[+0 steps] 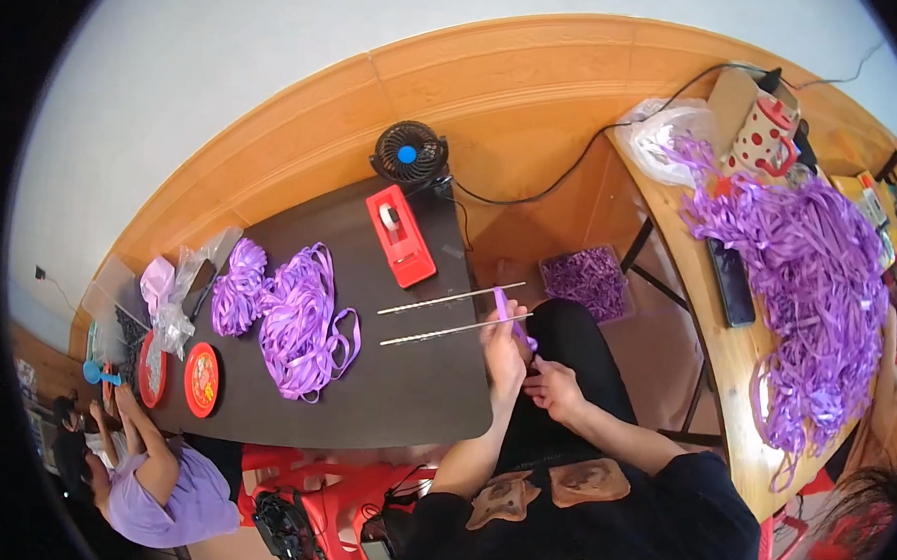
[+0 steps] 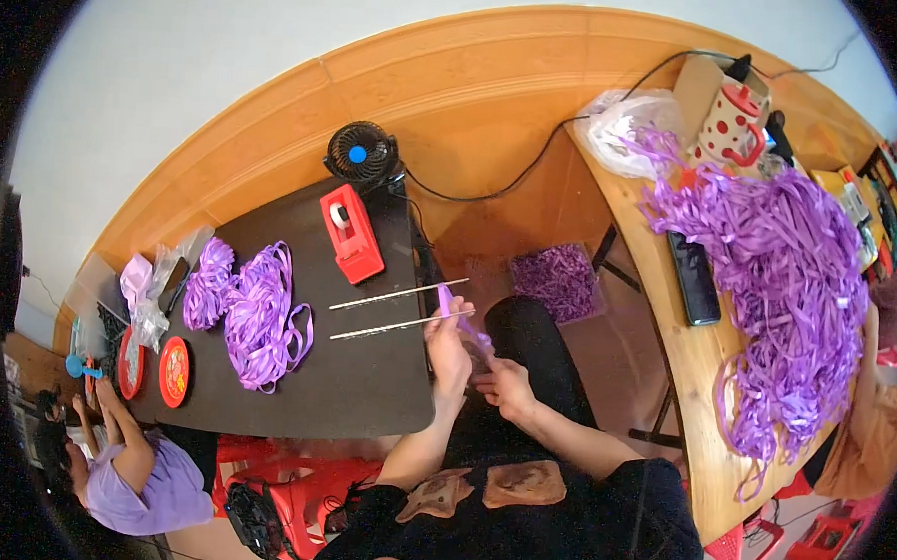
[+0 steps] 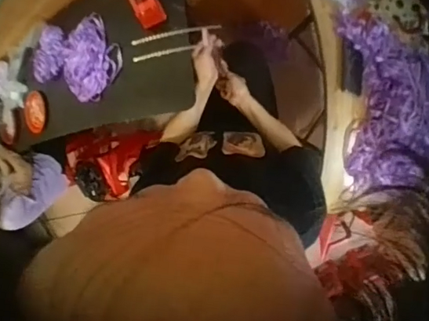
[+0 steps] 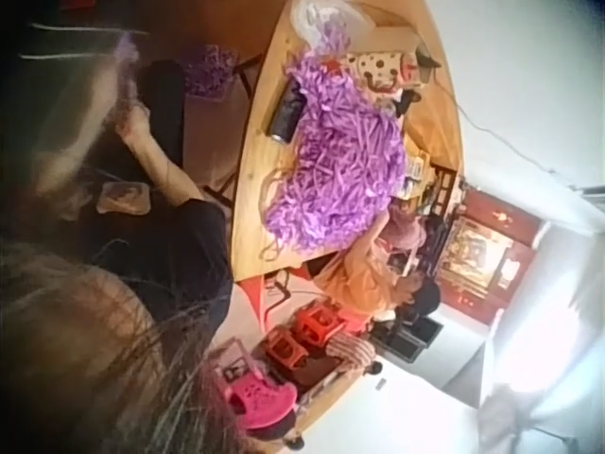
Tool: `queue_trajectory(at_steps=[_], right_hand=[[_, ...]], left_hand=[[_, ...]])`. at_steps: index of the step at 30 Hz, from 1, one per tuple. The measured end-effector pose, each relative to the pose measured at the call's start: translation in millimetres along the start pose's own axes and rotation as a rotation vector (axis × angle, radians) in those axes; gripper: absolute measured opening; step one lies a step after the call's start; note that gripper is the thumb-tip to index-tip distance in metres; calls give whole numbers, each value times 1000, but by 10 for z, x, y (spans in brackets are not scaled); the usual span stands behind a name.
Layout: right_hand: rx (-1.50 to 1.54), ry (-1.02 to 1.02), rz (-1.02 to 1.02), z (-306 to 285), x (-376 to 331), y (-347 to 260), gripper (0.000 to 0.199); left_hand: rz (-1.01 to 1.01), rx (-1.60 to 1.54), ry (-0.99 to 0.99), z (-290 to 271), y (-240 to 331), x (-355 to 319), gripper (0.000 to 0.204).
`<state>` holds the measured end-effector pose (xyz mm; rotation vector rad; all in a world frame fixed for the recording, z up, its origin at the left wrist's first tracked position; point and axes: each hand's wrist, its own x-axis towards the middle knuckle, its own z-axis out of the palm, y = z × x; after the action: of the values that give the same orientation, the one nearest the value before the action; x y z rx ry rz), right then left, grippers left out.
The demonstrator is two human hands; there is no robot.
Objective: The recorder is wrapping purple ribbons around a metal wire frame and securing them with tape.
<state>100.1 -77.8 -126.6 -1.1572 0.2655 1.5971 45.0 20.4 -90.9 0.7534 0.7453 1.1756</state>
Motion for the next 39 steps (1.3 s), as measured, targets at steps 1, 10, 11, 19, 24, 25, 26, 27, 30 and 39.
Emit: queue_trajectory(at_steps=[1, 10, 11, 19, 24, 25, 26, 27, 30, 39], right_hand=[[-154, 87, -263, 26, -62, 56, 10], [-850, 75, -1445, 273, 51, -267, 24], [-844, 72, -1449, 275, 118, -260, 24], [-894, -87, -1050, 135, 120, 71, 16], [-661, -190, -900, -190, -79, 373, 12], [-662, -186, -896, -228, -99, 376, 12], [-660, -198, -899, -234, -132, 371, 14], [-659, -211, -903, -237, -168, 368, 16], [-626, -274, -828, -279, -298, 330, 20], [-568, -486, -537, -305, -374, 213, 30]], left_hand=[[-21, -15, 7, -16, 0, 14, 22], [2, -69, -9, 24, 55, -12, 21], [-11, -90, -12, 35, 72, -25, 21], [12, 14, -38, -72, 65, -6, 21], [-20, 34, 0, 73, 142, -53, 22], [14, 35, -37, 62, 128, -54, 23], [13, 34, -35, 46, 117, -58, 23], [23, 68, -11, 27, 109, -75, 24], [-1, 145, 3, -24, 59, -280, 29], [-157, 174, -6, -305, -45, -831, 24]])
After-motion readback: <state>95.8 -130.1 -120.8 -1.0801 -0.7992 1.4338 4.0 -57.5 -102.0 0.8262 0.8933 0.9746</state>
